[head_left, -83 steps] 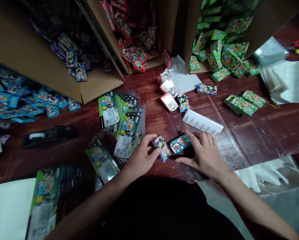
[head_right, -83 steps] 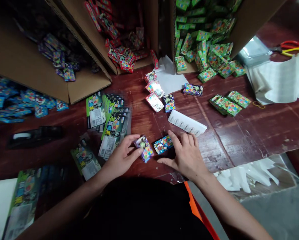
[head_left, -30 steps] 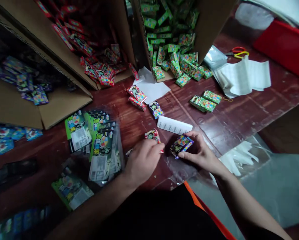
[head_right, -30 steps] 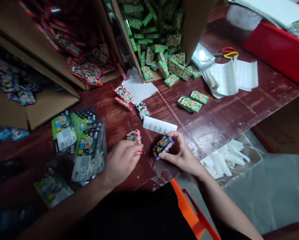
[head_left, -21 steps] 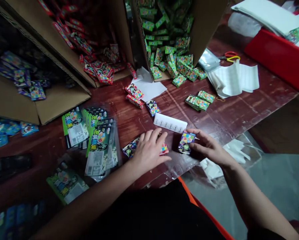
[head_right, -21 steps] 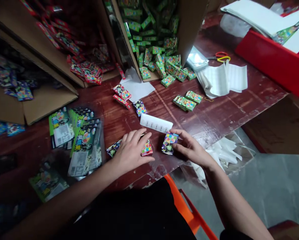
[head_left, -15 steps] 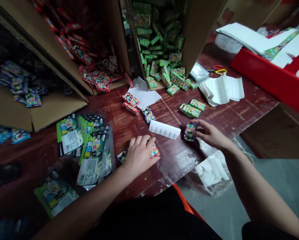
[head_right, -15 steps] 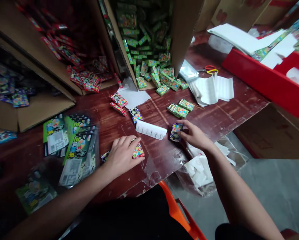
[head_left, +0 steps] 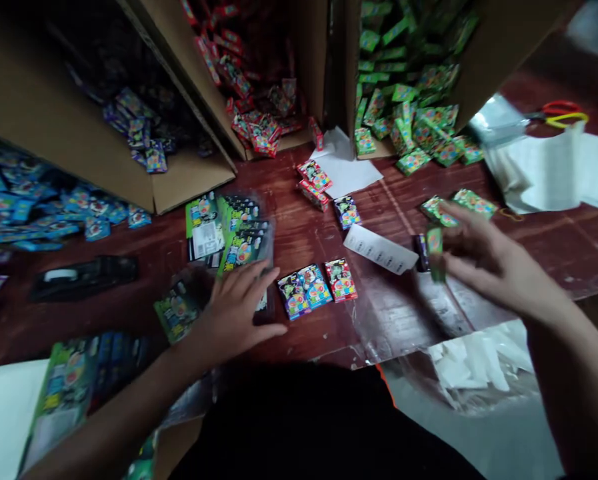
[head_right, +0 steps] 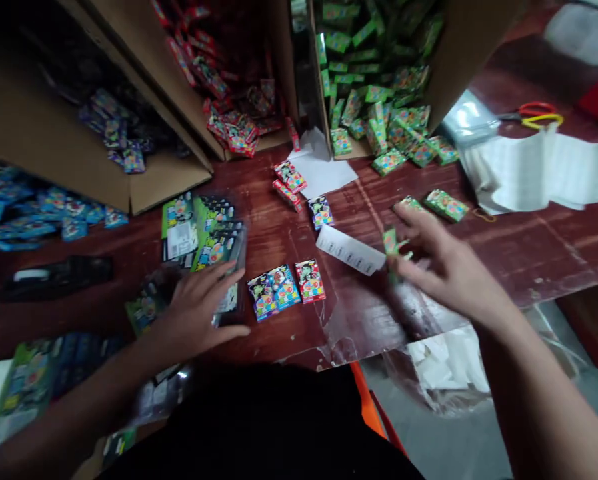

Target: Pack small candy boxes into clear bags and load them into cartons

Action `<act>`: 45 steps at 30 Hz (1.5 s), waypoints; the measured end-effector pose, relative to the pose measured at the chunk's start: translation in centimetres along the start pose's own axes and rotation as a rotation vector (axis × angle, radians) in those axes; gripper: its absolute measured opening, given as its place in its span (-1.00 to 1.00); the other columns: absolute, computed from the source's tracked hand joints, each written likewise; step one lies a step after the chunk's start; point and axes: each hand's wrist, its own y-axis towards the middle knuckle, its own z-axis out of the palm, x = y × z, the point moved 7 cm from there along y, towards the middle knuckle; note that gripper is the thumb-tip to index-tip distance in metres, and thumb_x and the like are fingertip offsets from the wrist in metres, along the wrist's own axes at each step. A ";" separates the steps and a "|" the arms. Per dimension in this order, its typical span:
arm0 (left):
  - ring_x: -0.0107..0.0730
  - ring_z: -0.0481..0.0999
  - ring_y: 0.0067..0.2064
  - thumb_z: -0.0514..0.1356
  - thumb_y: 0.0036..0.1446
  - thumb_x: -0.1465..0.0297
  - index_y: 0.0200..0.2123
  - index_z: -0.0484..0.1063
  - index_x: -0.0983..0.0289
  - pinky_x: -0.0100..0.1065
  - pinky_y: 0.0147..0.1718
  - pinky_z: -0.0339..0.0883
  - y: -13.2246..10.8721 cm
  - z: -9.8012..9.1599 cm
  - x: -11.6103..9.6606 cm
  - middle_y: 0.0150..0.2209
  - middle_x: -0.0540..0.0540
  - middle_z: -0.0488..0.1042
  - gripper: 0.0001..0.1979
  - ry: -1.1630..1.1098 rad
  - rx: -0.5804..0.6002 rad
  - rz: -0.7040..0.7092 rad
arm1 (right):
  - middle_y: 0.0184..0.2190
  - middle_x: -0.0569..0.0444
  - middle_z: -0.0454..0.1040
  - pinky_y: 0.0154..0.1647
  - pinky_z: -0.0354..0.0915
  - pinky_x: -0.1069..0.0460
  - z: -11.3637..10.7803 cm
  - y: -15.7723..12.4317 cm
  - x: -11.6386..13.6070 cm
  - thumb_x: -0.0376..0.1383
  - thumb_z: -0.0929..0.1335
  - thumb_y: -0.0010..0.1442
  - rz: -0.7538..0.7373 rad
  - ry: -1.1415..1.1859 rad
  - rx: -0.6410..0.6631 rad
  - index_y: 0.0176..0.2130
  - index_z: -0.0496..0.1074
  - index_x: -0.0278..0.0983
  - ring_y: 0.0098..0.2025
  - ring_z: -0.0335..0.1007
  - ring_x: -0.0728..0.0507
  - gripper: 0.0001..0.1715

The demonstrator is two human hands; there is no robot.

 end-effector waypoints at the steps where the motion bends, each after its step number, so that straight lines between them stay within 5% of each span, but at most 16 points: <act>1: 0.19 0.15 0.38 0.39 0.01 0.01 0.40 0.08 0.17 0.17 0.31 0.05 -2.1 0.0 1.3 0.42 0.26 0.11 -0.02 0.031 0.062 0.027 | 0.08 -0.06 0.48 -0.10 0.46 -0.11 1.9 -1.2 1.2 0.02 0.36 0.28 0.001 0.007 0.065 0.34 0.18 -0.04 -0.05 0.52 -0.24 -0.27; 5: 0.24 0.11 0.41 0.47 -0.13 0.17 0.41 0.10 0.03 0.22 0.36 -0.09 -9.2 1.1 5.5 0.45 0.18 0.08 0.05 0.105 0.316 0.131 | -0.13 -0.08 0.49 -0.14 0.46 -0.17 8.2 -2.9 3.2 0.06 0.33 0.30 0.089 -0.148 0.067 0.07 0.47 -0.14 -0.19 0.53 -0.26 -0.52; 8: 0.15 0.14 0.41 0.44 -0.07 0.30 0.39 0.14 -0.04 0.14 0.37 -0.07 -11.4 1.9 6.6 0.43 0.12 0.14 -0.04 0.126 0.395 0.169 | -0.14 -0.14 0.48 -0.13 0.47 -0.21 9.8 -2.4 2.8 0.02 0.28 0.36 0.124 -0.243 -0.019 0.13 0.43 -0.24 -0.19 0.53 -0.30 -0.47; 12: 0.03 0.20 0.39 0.30 0.04 0.52 0.35 0.21 -0.03 0.11 0.37 -0.10 -11.1 1.9 6.5 0.38 0.08 0.25 -0.18 0.138 0.386 0.149 | 0.02 -0.22 0.44 0.01 0.43 -0.25 8.7 -2.7 3.0 0.09 0.35 0.28 -0.054 -0.309 0.022 0.31 0.23 -0.28 -0.03 0.48 -0.36 -0.20; 16: 0.08 0.26 0.32 0.38 0.05 0.29 0.31 0.29 0.14 0.10 0.36 -0.11 -10.5 1.2 6.1 0.30 0.19 0.35 -0.26 0.047 0.326 0.079 | 0.24 -0.24 0.32 0.20 0.29 -0.33 9.8 -3.8 3.7 0.11 0.44 0.18 -0.344 -0.299 0.230 0.41 0.00 -0.22 0.22 0.29 -0.43 0.05; 23: 0.13 0.38 0.17 0.34 -0.05 0.15 0.27 0.20 0.17 0.08 0.18 0.25 -10.5 0.5 3.6 0.19 0.23 0.34 -0.20 -0.082 0.093 -0.003 | 0.20 -0.26 0.34 0.15 0.29 -0.38 11.4 -2.1 3.0 0.17 0.41 0.17 -0.377 -0.320 0.197 0.44 -0.04 -0.23 0.17 0.31 -0.48 0.12; 28: 0.07 0.51 0.04 0.36 -0.09 0.14 0.08 0.27 0.25 0.01 0.07 0.40 -10.1 1.4 1.9 0.02 0.27 0.43 -0.31 -0.148 0.045 -0.191 | 0.43 -0.25 0.04 0.36 -0.01 -0.47 13.6 0.1 7.0 0.28 0.36 0.13 -0.514 -0.393 0.145 0.47 -0.12 -0.21 0.41 -0.04 -0.54 0.23; 32: 0.12 0.50 0.07 0.41 -0.17 0.02 0.15 0.20 0.31 0.03 0.06 0.42 -10.0 2.9 1.1 0.07 0.31 0.40 -0.11 -0.200 0.082 -0.336 | 0.50 0.00 -0.11 0.41 -0.25 -0.51 18.1 1.6 10.9 0.33 0.30 0.15 -0.678 -0.421 0.233 0.45 -0.04 0.01 0.49 -0.26 -0.50 0.08; 36: 0.10 0.47 0.09 0.45 -0.21 0.03 0.15 0.24 0.29 0.03 0.11 0.38 -10.2 3.9 -0.2 0.09 0.28 0.39 -0.09 -0.232 0.108 -0.313 | 0.48 0.11 -0.01 0.38 -0.20 -0.52 21.0 2.0 12.1 0.26 0.25 0.26 -0.724 -0.445 0.301 0.42 -0.01 0.10 0.46 -0.10 -0.48 -0.11; 40: 0.09 0.45 0.11 0.41 -0.10 0.05 0.22 0.22 0.27 0.04 0.16 0.33 -10.6 4.0 -0.7 0.11 0.27 0.39 -0.12 -0.219 0.056 -0.329 | 0.44 0.01 0.12 0.28 0.07 -0.45 21.5 1.3 12.3 0.18 0.20 0.35 -0.715 -0.436 0.318 0.42 0.05 -0.07 0.36 0.11 -0.48 -0.19; 45: 0.12 0.39 0.18 0.38 -0.05 0.04 0.32 0.12 0.26 0.05 0.19 0.28 -10.8 4.2 -1.1 0.19 0.29 0.35 -0.05 -0.206 0.005 -0.316 | 0.47 -0.24 -0.05 0.32 0.07 -0.39 20.0 1.2 12.1 0.30 0.30 0.18 -0.704 -0.310 0.286 0.48 -0.27 -0.29 0.42 -0.04 -0.49 0.27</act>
